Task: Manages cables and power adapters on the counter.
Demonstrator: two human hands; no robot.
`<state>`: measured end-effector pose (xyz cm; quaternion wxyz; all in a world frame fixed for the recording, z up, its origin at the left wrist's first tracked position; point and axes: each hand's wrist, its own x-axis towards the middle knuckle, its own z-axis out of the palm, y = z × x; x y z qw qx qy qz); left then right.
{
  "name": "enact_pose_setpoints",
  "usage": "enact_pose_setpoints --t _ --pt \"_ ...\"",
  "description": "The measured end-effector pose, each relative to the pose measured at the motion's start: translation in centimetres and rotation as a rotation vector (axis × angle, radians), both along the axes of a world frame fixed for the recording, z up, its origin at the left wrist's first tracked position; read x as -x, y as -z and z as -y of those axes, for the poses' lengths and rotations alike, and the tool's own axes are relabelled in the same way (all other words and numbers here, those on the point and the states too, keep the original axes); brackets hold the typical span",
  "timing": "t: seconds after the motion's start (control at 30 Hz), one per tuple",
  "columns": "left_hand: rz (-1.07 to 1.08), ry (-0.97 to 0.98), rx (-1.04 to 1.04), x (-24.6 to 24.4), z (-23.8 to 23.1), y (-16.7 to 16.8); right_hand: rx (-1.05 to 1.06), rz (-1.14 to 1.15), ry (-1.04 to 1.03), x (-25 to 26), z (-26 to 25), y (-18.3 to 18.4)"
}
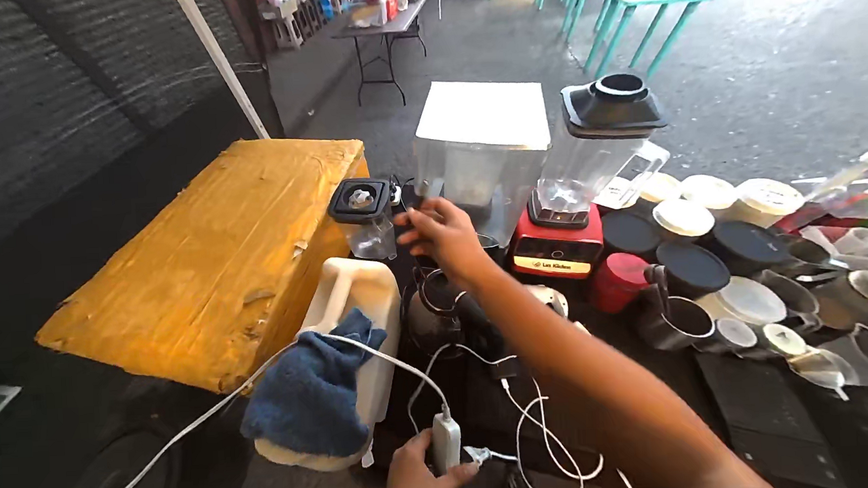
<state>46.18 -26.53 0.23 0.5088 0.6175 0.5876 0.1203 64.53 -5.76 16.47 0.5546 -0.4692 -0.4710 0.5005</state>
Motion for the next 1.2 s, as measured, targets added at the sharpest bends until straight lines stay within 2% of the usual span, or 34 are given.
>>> enact_pose_setpoints --t 0.13,0.2,0.27,0.33,0.37,0.43,0.47,0.53,0.57,0.63,0.77,0.87,1.0,1.1,1.2 --pt "0.02 -0.013 0.044 0.3 -0.4 1.2 0.143 0.36 -0.24 -0.3 -5.4 0.4" --pt "0.049 -0.039 0.024 0.7 -0.4 1.5 0.122 0.389 -0.247 -0.8 -5.0 1.3" --pt "0.102 -0.051 -0.014 1.0 -0.5 1.6 -0.039 0.257 -0.04 -2.7 -1.0 1.3" --pt "0.146 -0.053 -0.028 1.3 -0.4 1.7 -0.148 0.276 0.308 -7.0 4.9 2.9" --pt "0.16 -0.049 -0.033 1.5 -0.3 1.9 -0.073 0.298 0.505 -9.7 8.1 5.3" --pt "0.196 -0.047 -0.054 1.5 -0.3 2.1 0.292 0.313 0.8 -15.3 13.2 12.8" --pt "0.202 -0.04 -0.056 1.7 -0.2 2.1 0.515 0.312 0.881 -17.3 14.7 16.9" --pt "0.202 -0.022 -0.052 2.2 0.1 1.5 0.924 0.411 0.867 -19.4 15.7 23.1" --pt "0.202 -0.012 -0.052 2.5 0.4 1.2 1.071 0.477 0.821 -19.7 15.5 24.6" --pt "0.204 0.017 -0.061 3.1 0.7 0.9 1.202 0.611 0.792 -20.0 14.4 26.0" --pt "0.199 0.027 -0.06 4.1 0.9 0.8 1.239 0.77 0.726 -20.8 12.8 25.4" --pt "0.211 -0.011 -0.053 3.8 1.1 -0.2 1.103 0.739 0.703 -21.2 14.3 23.9" --pt "0.273 -0.062 -0.093 3.6 0.9 -0.8 0.582 0.304 1.054 -22.4 18.8 23.5" --pt "0.32 -0.088 -0.096 3.6 0.6 -1.5 0.194 0.211 1.209 -22.3 22.0 18.9" --pt "0.376 -0.083 -0.076 3.5 -0.1 -1.9 -0.148 0.261 1.184 -22.8 23.7 13.0"
